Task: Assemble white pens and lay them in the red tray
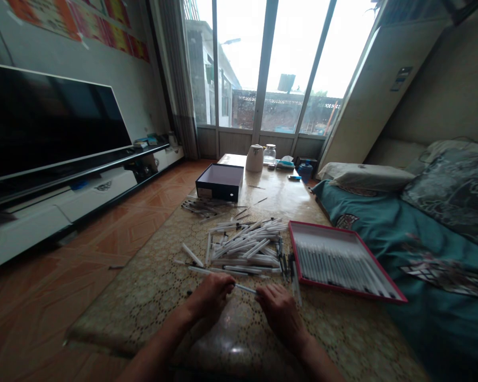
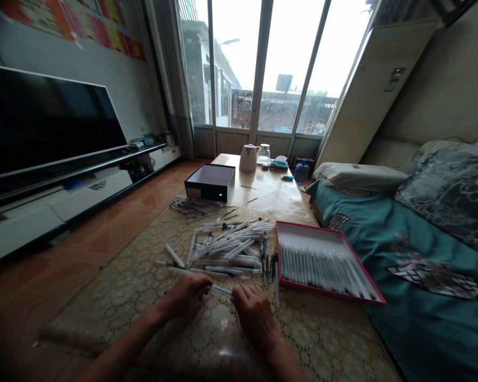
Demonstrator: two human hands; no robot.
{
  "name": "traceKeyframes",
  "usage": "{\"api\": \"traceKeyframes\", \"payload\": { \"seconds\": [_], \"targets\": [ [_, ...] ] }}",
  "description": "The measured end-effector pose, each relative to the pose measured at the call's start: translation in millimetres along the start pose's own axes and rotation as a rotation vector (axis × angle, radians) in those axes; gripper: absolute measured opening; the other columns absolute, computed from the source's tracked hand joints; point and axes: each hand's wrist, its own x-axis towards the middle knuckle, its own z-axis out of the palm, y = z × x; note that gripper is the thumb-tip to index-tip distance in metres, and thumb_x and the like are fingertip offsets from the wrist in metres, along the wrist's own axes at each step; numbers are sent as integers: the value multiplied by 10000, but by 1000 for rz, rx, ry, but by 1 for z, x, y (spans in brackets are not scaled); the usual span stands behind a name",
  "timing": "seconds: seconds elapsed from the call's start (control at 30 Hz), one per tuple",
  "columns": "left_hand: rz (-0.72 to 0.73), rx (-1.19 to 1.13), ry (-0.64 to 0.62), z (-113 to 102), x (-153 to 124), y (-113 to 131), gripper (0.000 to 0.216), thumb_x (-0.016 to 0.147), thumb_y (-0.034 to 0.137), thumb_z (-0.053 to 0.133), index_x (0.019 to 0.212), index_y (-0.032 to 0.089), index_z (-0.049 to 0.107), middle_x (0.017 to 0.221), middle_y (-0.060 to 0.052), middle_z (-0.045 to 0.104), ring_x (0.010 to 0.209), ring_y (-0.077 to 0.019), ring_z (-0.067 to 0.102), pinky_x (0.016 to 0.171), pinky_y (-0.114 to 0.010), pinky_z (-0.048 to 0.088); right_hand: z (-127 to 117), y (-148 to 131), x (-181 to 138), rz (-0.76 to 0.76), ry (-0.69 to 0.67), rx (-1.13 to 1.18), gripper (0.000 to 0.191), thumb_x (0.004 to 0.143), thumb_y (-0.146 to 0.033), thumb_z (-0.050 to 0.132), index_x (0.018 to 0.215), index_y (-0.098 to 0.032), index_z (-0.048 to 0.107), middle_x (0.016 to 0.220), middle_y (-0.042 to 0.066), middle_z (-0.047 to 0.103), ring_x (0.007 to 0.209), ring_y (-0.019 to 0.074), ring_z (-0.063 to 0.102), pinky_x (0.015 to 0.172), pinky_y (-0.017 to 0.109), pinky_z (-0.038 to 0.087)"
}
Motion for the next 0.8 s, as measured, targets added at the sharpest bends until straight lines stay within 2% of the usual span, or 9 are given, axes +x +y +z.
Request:
{"api": "traceKeyframes", "payload": {
  "seconds": [0.1, 0.23, 0.4, 0.63, 0.73, 0.8],
  "targets": [
    [63, 169, -62, 4, 0, -5, 199, 724, 89, 461, 679, 188, 629, 625, -9, 602, 578, -130, 510, 550, -217, 362, -3, 2, 1, -51, 13, -27, 173, 908, -247, 445, 792, -210, 567, 673, 10, 572, 644, 152, 504, 637, 269, 316],
    [121, 246, -100, 8, -5, -2, 207, 727, 47, 431, 693, 187, 579, 654, -6, 563, 579, -122, 479, 539, -217, 338, -3, 5, 0, -88, 20, -34, 210, 914, -238, 427, 750, -205, 554, 648, 8, 570, 624, 145, 510, 635, 268, 305],
    [190, 300, -62, 1, -4, 15, 224, 791, 49, 389, 745, 187, 559, 667, -9, 525, 595, -127, 463, 550, -226, 331, -1, 8, -4, 59, -77, 88, 229, 922, -265, 398, 753, -207, 541, 651, 1, 606, 620, 143, 558, 635, 255, 317],
    [296, 480, -164, -8, -1, 23, 250, 803, 21, 361, 822, 190, 544, 743, -26, 553, 647, -141, 481, 604, -239, 358, -12, 8, -2, 218, -206, 292, 285, 906, -315, 404, 715, -205, 584, 641, -3, 630, 598, 140, 585, 560, 218, 342],
    [284, 435, -181, -5, -4, 19, 248, 801, 32, 374, 821, 187, 567, 757, -37, 578, 658, -148, 502, 614, -249, 374, -12, 8, -1, 273, -263, 467, 340, 903, -331, 401, 668, -199, 609, 624, -10, 641, 597, 130, 592, 553, 200, 370],
    [208, 299, -145, -2, -6, 17, 225, 822, 83, 394, 805, 183, 595, 731, -38, 587, 653, -150, 520, 612, -253, 389, -12, 8, 0, 280, -278, 512, 354, 907, -339, 393, 672, -196, 615, 624, -11, 643, 597, 127, 592, 544, 192, 372]
  ]
}}
